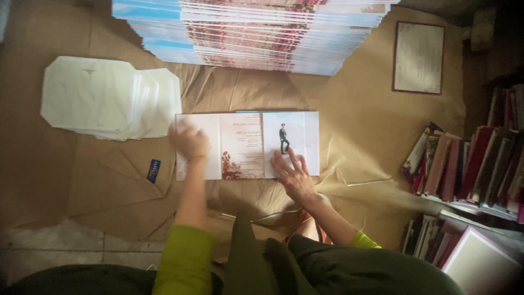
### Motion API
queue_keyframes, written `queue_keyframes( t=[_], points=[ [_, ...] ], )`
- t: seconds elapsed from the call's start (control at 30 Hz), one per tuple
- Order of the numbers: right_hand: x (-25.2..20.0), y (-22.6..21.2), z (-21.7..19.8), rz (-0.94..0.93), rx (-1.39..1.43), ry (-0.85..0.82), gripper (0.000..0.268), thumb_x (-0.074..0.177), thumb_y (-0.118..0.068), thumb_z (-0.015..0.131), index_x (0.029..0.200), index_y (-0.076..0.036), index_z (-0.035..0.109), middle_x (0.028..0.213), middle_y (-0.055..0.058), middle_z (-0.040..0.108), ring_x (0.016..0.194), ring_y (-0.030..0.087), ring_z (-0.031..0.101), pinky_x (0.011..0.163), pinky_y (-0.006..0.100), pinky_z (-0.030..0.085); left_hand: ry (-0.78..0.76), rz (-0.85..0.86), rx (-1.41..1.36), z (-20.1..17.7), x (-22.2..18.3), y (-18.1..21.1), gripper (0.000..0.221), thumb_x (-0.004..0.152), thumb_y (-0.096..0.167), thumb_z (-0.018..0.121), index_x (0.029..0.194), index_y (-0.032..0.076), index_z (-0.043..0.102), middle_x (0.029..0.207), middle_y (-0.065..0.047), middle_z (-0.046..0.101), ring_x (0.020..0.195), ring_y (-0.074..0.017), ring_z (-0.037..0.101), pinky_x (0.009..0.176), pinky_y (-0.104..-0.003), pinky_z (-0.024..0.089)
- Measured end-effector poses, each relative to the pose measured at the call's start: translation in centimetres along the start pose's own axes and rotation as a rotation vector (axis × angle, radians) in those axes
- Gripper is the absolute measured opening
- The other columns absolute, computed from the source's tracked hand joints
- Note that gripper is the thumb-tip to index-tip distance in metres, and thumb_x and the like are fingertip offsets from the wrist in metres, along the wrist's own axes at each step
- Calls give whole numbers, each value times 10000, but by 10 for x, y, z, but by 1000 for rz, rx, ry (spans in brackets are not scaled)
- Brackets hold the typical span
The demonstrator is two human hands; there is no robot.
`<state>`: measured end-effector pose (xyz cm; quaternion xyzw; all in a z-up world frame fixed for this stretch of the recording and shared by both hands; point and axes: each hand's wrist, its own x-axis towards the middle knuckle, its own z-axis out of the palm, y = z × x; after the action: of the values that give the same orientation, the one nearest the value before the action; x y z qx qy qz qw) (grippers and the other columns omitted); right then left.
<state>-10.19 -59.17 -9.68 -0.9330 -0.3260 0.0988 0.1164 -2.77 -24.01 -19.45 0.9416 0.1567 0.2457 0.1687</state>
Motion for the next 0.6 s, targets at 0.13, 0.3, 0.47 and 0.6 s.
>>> queue_keyframes(
  t=[0.13,0.3,0.47,0.6],
  points=[
    [2,2,6,4,-9,20,733,869,-221,721,1532,-180,412,1653,40,293,1520,410,226,1142,664,324,-213,-612,-274,-49,-9,-53,442,808,158,764,1187,-38,648,1172,-257,662,1087,-396,620,918,-481,480],
    [1,2,7,-11,-19,45,717,859,-191,730,1515,-181,441,1630,42,333,1511,422,253,1137,657,342,-348,-708,-510,-84,17,-52,213,890,163,747,1025,-2,764,926,-120,766,824,-205,693,764,-332,532],
    [2,-4,-5,26,13,15,699,854,-147,725,1499,-159,455,1629,46,359,1512,427,250,1132,666,331,-661,-173,-907,-78,24,59,294,777,159,858,999,39,706,972,-95,728,905,-192,663,808,-331,537],
    [-2,-5,-6,13,8,42,709,873,-161,721,1518,-176,429,1605,55,350,1513,435,238,1134,679,313,-498,128,-507,-62,-5,141,883,689,325,912,1435,153,472,1519,-219,398,1417,-434,395,1168,-535,386]
  ],
)
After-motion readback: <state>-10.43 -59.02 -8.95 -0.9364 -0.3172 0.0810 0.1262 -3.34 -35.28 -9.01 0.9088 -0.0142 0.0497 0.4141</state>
